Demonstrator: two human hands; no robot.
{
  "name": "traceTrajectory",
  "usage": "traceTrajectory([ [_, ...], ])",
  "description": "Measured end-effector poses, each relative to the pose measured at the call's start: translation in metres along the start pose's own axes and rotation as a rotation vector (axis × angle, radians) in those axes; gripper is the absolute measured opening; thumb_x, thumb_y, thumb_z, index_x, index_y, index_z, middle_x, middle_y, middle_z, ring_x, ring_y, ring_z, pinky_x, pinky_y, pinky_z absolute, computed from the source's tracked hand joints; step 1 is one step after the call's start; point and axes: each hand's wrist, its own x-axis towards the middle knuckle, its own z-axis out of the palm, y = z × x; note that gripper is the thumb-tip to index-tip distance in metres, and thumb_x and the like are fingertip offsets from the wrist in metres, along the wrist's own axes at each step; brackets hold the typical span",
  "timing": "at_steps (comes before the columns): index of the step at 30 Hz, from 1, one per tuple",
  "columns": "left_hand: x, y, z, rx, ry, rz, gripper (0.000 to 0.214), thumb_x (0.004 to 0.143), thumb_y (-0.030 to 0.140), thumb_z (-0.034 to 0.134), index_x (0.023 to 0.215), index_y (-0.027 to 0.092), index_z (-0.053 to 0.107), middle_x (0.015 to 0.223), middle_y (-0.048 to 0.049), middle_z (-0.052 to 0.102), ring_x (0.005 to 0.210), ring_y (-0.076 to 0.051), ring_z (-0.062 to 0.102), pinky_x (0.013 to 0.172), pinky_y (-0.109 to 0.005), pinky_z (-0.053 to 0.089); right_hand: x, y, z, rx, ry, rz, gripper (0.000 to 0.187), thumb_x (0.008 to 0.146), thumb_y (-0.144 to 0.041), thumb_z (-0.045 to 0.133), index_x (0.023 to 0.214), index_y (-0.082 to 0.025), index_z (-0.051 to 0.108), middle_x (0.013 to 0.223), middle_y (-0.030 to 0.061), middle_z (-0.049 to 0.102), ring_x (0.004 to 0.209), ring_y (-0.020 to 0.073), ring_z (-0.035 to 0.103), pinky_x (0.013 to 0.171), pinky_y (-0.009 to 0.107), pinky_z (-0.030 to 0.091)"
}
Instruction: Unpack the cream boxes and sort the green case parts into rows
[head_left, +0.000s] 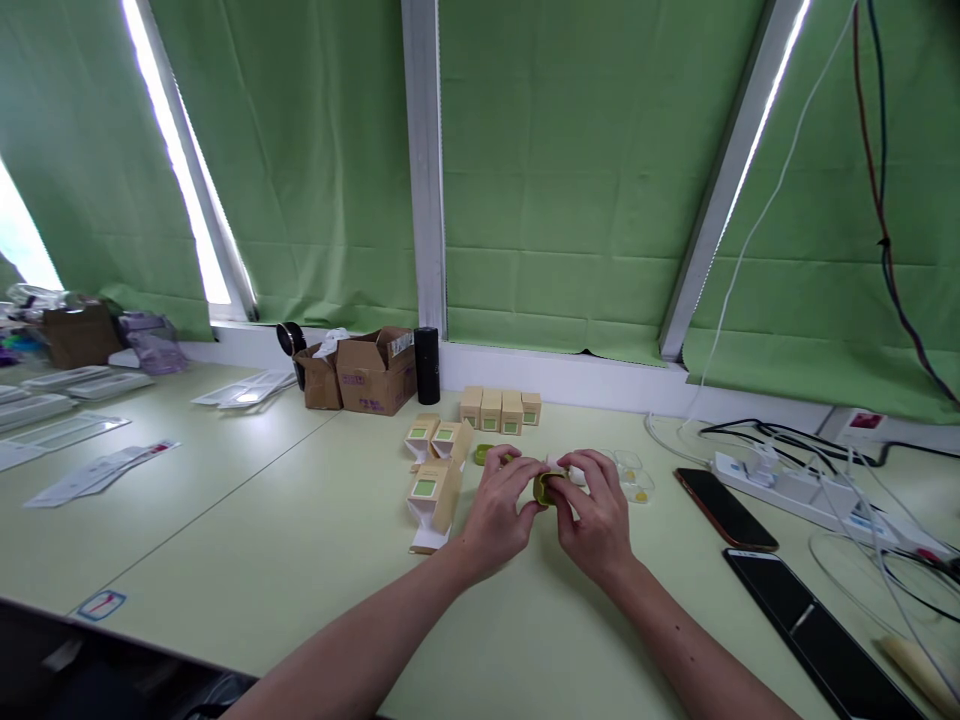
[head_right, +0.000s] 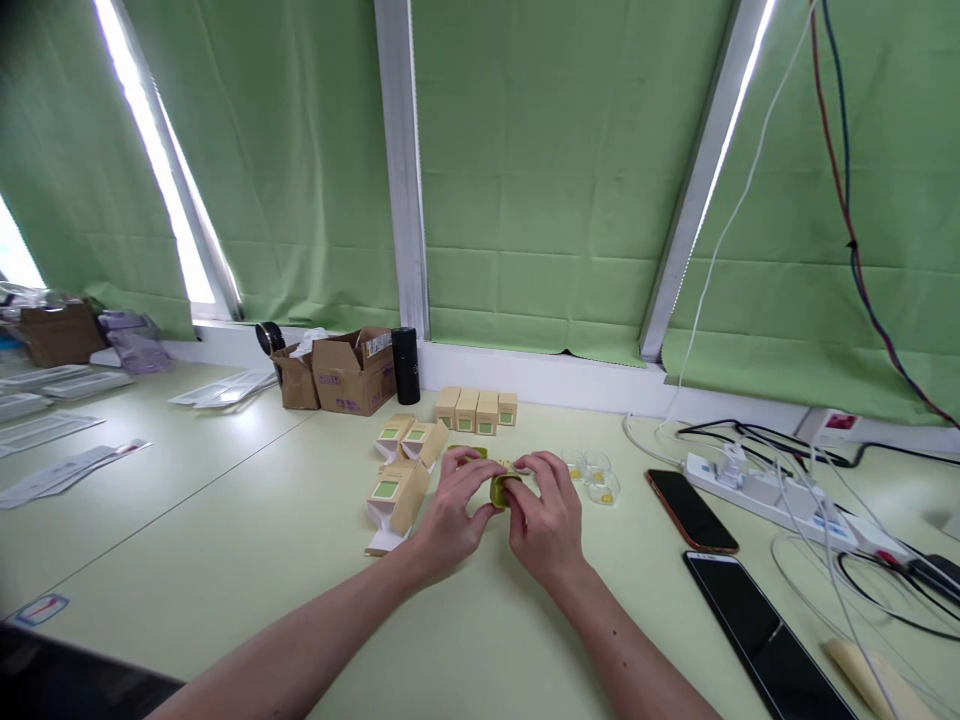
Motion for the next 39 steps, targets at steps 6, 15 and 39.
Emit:
traceTrajectory([
  [6,0.0,-0.0002,0.0001,0.018,0.016,0.019,0.05,0.082,0.001,0.067,0.127,0.023,0.064,0.117,-0.0092,0.072,0.118,-0.031,0.051,0.1,-0.05,0.05,0.0012,-0.0013,-0.0006,-0.013,-0.009,0.009,0.023,0.088,-0.003,0.059,0.097,-0.022,0.069,0.108,0.0098,0.059,0.111,0.0287,0.053,0.087,0.045,0.054],
  [15,0.0002,-0.0003,0.0007,0.047,0.034,0.033,0.05,0.082,0.0,0.065,0.128,0.022,0.065,0.117,-0.0098,0.073,0.118,-0.03,0.051,0.1,-0.051,0.051,-0.0005,-0.0007,0.0014,-0.016,-0.021,0.021,0.021,0.088,-0.002,0.058,0.092,-0.021,0.067,0.102,0.0088,0.056,0.106,0.0274,0.051,0.082,0.042,0.052],
  [39,0.0001,-0.0024,0.0011,0.099,0.047,-0.003,0.05,0.082,0.001,0.068,0.127,0.023,0.067,0.116,-0.0091,0.074,0.121,-0.032,0.051,0.1,-0.053,0.053,-0.0023,0.0005,0.0033,-0.008,-0.039,0.009,0.019,0.09,-0.003,0.06,0.093,-0.02,0.066,0.102,0.0086,0.056,0.105,0.027,0.051,0.081,0.04,0.052],
])
